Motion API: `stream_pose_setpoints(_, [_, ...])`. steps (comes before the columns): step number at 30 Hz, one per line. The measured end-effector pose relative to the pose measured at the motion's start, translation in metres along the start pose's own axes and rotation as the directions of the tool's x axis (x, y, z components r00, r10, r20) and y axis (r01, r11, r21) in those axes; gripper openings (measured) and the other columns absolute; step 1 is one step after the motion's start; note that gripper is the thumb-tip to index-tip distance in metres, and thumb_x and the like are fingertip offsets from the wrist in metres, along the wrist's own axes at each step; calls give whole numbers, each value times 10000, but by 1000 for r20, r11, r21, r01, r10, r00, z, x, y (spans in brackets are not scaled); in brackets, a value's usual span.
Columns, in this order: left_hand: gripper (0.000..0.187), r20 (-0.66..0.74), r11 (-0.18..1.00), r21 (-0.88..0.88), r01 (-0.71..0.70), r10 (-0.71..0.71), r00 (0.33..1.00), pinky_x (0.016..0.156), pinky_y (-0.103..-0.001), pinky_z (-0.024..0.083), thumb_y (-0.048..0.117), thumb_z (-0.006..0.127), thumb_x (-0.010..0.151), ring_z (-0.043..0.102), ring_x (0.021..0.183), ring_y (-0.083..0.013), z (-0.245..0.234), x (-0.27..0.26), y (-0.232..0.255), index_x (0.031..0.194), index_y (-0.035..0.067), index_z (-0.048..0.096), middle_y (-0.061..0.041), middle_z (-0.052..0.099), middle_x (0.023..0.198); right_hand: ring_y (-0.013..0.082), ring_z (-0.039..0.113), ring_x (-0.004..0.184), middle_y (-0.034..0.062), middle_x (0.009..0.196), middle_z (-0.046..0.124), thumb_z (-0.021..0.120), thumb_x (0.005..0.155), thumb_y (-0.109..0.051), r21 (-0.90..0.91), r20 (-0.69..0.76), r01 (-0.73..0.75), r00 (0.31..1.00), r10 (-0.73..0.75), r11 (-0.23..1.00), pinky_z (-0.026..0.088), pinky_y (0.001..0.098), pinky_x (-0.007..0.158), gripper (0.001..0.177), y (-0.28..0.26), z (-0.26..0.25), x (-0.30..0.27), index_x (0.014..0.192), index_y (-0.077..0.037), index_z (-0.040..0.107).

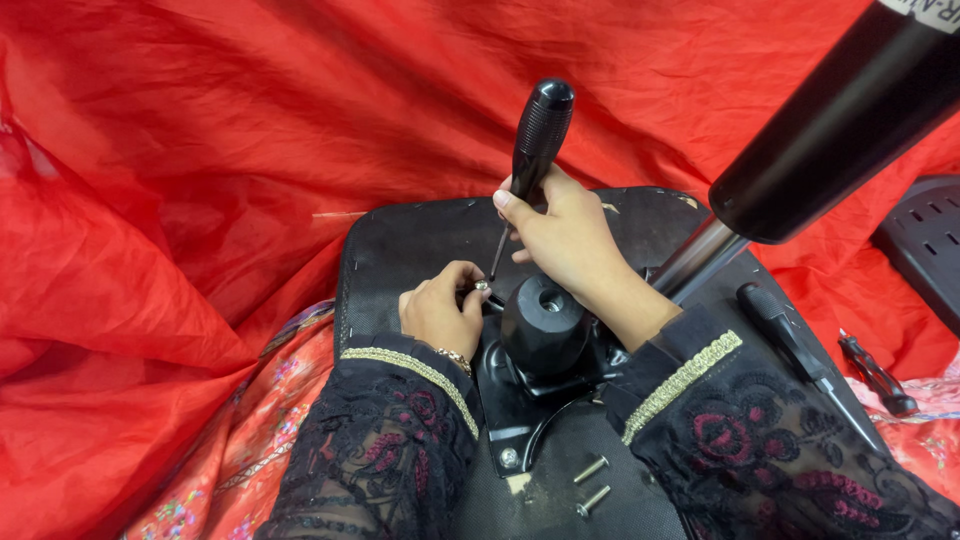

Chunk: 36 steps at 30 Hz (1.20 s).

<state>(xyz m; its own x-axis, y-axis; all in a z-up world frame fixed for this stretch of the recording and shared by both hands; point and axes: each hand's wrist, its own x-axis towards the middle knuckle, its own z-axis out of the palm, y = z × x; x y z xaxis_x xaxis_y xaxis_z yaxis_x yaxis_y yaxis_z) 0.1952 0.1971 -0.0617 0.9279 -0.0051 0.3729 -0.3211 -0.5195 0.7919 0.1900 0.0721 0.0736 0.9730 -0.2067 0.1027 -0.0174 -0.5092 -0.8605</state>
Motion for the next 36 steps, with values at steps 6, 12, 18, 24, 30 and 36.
stream_pose_setpoints(6, [118,20,998,57,-33,32,999,889,-392,445,199,780,812,692,843,-217,2,-3,-6,915,168,732,3,752,800,97,683,787,0,904,681,651,945,-247,28,3,-27,1000,27,999,627,282,627,200,2,0,1,1075,-97,626])
stream_pose_setpoints(12, [131,28,998,45,-52,51,998,883,-395,446,188,778,807,690,824,-219,3,-2,-10,928,165,732,0,746,788,108,680,801,4,910,672,644,951,-254,73,39,-60,998,58,995,628,288,633,211,5,-1,3,1082,-90,624])
stream_pose_setpoints(18, [145,5,992,-56,-109,110,994,893,-361,468,120,740,836,736,812,-203,0,-4,-15,973,163,767,-8,787,838,121,681,799,15,912,666,642,954,-263,106,64,-71,996,64,992,628,293,633,225,7,-2,3,1086,-83,619])
stream_pose_setpoints(24, [151,-1,944,-327,43,-46,999,763,-286,588,27,708,858,788,845,-157,0,-1,-15,998,81,720,-50,793,892,124,684,801,18,917,670,643,950,-266,96,67,-75,995,69,993,627,295,635,232,7,-2,3,1089,-81,625])
stream_pose_setpoints(30, [168,-140,949,-316,10,-57,989,733,-293,591,15,695,845,776,801,-162,1,2,-20,994,84,731,-48,766,868,123,685,795,16,914,671,638,951,-270,91,69,-82,995,76,992,630,295,638,235,7,-3,3,1094,-83,624])
stream_pose_setpoints(36, [143,-206,994,-110,-7,-16,978,773,-364,539,79,736,836,736,794,-223,8,5,-23,975,106,725,-51,759,850,124,679,799,15,918,671,639,954,-268,107,72,-76,995,68,991,627,294,640,237,7,-2,3,1092,-76,631])
